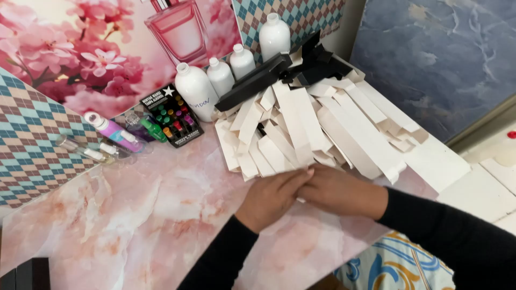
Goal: Folding black cardboard perfume boxes at a workspace.
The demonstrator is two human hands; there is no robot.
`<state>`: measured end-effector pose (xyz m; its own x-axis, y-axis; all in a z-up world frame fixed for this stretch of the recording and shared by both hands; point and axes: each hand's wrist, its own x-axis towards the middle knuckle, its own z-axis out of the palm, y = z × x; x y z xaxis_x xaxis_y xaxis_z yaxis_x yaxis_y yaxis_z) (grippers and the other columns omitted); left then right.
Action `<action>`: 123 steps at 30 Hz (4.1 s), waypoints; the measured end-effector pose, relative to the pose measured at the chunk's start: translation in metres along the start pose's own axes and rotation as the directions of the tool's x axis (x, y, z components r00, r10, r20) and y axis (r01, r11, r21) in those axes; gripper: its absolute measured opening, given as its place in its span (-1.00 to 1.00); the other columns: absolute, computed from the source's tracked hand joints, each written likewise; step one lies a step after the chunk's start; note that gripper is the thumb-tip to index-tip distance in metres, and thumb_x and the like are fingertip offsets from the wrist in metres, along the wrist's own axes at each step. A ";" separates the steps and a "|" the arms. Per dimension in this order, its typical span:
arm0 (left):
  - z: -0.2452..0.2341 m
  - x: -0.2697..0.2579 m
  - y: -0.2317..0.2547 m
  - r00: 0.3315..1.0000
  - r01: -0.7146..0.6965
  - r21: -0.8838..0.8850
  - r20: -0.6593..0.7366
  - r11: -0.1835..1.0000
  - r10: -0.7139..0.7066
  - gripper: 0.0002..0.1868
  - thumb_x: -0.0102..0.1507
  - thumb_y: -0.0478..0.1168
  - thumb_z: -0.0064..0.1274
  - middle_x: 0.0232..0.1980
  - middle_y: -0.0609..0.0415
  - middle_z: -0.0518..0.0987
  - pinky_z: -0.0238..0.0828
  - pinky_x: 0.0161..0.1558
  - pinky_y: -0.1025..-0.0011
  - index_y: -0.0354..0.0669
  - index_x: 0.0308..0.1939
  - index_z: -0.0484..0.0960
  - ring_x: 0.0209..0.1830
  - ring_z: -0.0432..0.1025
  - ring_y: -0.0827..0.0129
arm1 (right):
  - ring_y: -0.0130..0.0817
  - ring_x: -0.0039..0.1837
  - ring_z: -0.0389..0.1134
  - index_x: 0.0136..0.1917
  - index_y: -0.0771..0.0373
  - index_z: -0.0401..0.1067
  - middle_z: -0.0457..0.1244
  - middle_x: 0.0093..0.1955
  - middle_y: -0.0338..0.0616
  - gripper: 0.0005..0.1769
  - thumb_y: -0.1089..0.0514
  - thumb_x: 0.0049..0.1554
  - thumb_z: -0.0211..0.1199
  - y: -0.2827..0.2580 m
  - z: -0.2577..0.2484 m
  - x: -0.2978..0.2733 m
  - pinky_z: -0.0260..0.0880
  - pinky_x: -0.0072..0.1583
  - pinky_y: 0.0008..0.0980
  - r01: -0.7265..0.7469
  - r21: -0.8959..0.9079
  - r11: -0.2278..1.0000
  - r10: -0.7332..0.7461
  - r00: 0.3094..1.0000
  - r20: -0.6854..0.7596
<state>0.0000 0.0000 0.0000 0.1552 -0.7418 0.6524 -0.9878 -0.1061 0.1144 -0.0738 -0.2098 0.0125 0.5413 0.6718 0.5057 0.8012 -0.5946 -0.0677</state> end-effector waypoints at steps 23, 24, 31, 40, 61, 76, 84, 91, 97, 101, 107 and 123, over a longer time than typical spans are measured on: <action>0.087 0.123 -0.143 0.751 0.657 -0.242 0.291 0.714 -0.593 -0.25 0.42 -0.27 -0.23 0.54 -0.24 0.20 0.36 0.35 0.03 0.08 0.64 -0.18 0.47 0.26 -0.08 | -0.14 0.10 0.46 0.08 0.17 0.49 0.33 -0.06 -0.21 -0.78 0.17 0.14 0.32 0.239 0.045 0.025 0.50 -0.02 -0.31 -0.487 -0.598 0.637 0.487 0.855 -0.178; 0.085 0.123 -0.141 0.746 0.664 -0.245 0.292 0.707 -0.599 -0.25 0.42 -0.27 -0.23 0.54 -0.22 0.20 0.35 0.37 0.04 0.11 0.64 -0.17 0.48 0.25 -0.06 | -0.16 0.08 0.46 0.09 0.17 0.49 0.32 -0.08 -0.23 -0.78 0.19 0.15 0.30 0.235 0.043 0.027 0.49 -0.04 -0.32 -0.469 -0.620 0.629 0.474 0.863 -0.173; 0.044 0.122 -0.115 0.892 0.406 -0.292 -0.079 0.866 -0.445 -0.26 0.34 -0.44 -0.13 0.41 -0.28 0.33 0.18 0.46 -0.10 0.00 0.59 0.08 0.51 0.17 -0.22 | -0.25 0.05 0.46 -0.02 0.15 0.48 0.32 -0.09 -0.25 -0.91 0.22 0.16 0.27 0.177 -0.014 0.067 0.46 -0.04 -0.44 -0.386 -0.744 0.546 0.265 0.922 -0.284; -0.047 0.066 -0.067 0.800 -0.004 -0.429 -0.544 0.903 -0.255 -0.04 0.25 -0.33 0.33 0.59 -0.21 0.11 0.02 0.57 0.01 -0.27 0.58 0.02 0.61 0.07 -0.07 | 0.05 0.08 0.44 0.14 0.33 0.44 0.31 0.00 0.02 -0.82 0.34 0.26 0.13 -0.002 -0.107 0.153 0.48 0.06 -0.14 -0.368 -0.252 0.895 0.286 0.908 -0.307; -0.070 -0.167 -0.009 0.179 0.808 -0.582 0.097 0.090 -0.979 0.08 0.31 -0.06 0.15 0.49 -0.43 0.22 0.34 0.32 -0.08 0.01 0.63 -0.37 0.42 0.26 -0.25 | -0.40 -0.13 0.36 0.22 0.16 0.52 0.35 -0.09 -0.07 -0.74 0.09 0.31 0.20 -0.037 0.252 0.140 0.35 -0.14 -0.40 -0.560 0.806 0.190 0.813 0.551 0.190; -0.047 -0.219 -0.045 0.480 0.638 -0.707 0.057 0.304 -0.875 -0.40 0.23 -0.35 0.21 0.14 -0.11 0.62 0.46 0.20 0.24 -0.02 0.37 0.51 0.19 0.48 0.27 | -0.51 -0.27 0.20 0.12 0.22 0.45 0.27 -0.36 -0.25 -0.81 0.23 0.22 0.27 -0.028 0.264 0.132 0.17 -0.19 -0.54 -0.439 0.881 0.174 0.875 0.479 0.066; -0.055 -0.218 -0.056 0.527 0.845 -0.024 -0.125 0.534 -0.840 -0.47 0.22 -0.01 0.27 0.20 -0.14 0.52 0.23 0.28 -0.02 0.17 0.28 0.59 0.37 0.29 -0.08 | -0.09 0.11 0.40 0.06 0.12 0.55 0.33 0.11 -0.14 -0.65 0.23 -0.01 0.52 -0.021 0.274 0.127 0.43 0.07 -0.21 -0.581 0.544 0.606 0.746 0.653 -0.133; -0.050 -0.214 -0.054 0.528 0.832 0.158 0.070 0.532 -0.847 -0.47 0.38 -0.09 -0.06 0.66 -0.27 -0.11 -0.58 0.44 -0.37 0.10 0.46 0.39 0.66 -0.35 -0.19 | -0.14 0.05 0.33 -0.09 -0.03 0.58 0.31 -0.11 -0.29 -0.77 0.14 -0.04 0.52 -0.006 0.276 0.123 0.29 0.16 -0.20 -0.614 0.326 0.719 0.676 0.726 -0.123; -0.047 -0.211 -0.055 0.511 0.798 0.262 0.183 0.542 -0.840 -0.44 0.40 -0.06 -0.28 0.65 -0.09 0.06 -0.80 0.40 -0.43 0.15 0.52 0.28 0.68 -0.38 -0.10 | -0.19 -0.02 0.36 -0.16 -0.03 0.59 0.31 -0.21 -0.29 -0.85 0.00 0.01 0.51 0.013 0.282 0.120 0.29 0.13 -0.22 -0.649 0.211 0.731 0.672 0.738 -0.059; -0.046 -0.210 -0.056 0.501 0.808 0.254 0.177 0.531 -0.847 -0.42 0.41 0.16 -0.28 0.64 -0.05 0.05 -0.84 0.37 -0.47 0.26 0.52 0.27 0.66 -0.32 -0.16 | -0.14 -0.06 0.39 -0.17 0.00 0.54 0.32 -0.18 -0.22 -0.91 0.10 0.05 0.45 0.010 0.266 0.130 0.36 0.05 -0.20 -0.708 0.243 0.664 0.729 0.684 0.001; -0.048 -0.209 -0.057 0.488 0.816 0.250 0.183 0.520 -0.853 -0.43 0.41 0.20 -0.27 0.64 -0.03 0.06 -0.87 0.35 -0.49 0.32 0.50 0.28 0.65 -0.29 -0.19 | -0.07 -0.03 0.41 -0.16 0.00 0.54 0.33 -0.15 -0.20 -0.90 0.08 0.05 0.44 0.011 0.263 0.131 0.40 0.04 -0.16 -0.695 0.188 0.694 0.699 0.713 0.055; -0.051 -0.202 -0.051 0.455 0.817 0.305 0.178 0.489 -0.872 -0.44 0.41 0.19 -0.28 0.64 0.03 0.08 -0.84 0.37 -0.50 0.33 0.50 0.27 0.65 -0.22 -0.14 | -0.02 0.04 0.37 -0.13 0.09 0.47 0.28 -0.11 -0.14 -0.90 0.13 0.08 0.36 -0.019 0.244 0.120 0.40 0.07 -0.17 -0.619 0.090 0.781 0.605 0.784 0.137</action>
<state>0.0193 0.1892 -0.0995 0.9295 -0.3632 0.0635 -0.3607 -0.8600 0.3609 0.0383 -0.0102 -0.1360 0.9444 0.2272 0.2376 0.3136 -0.8397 -0.4433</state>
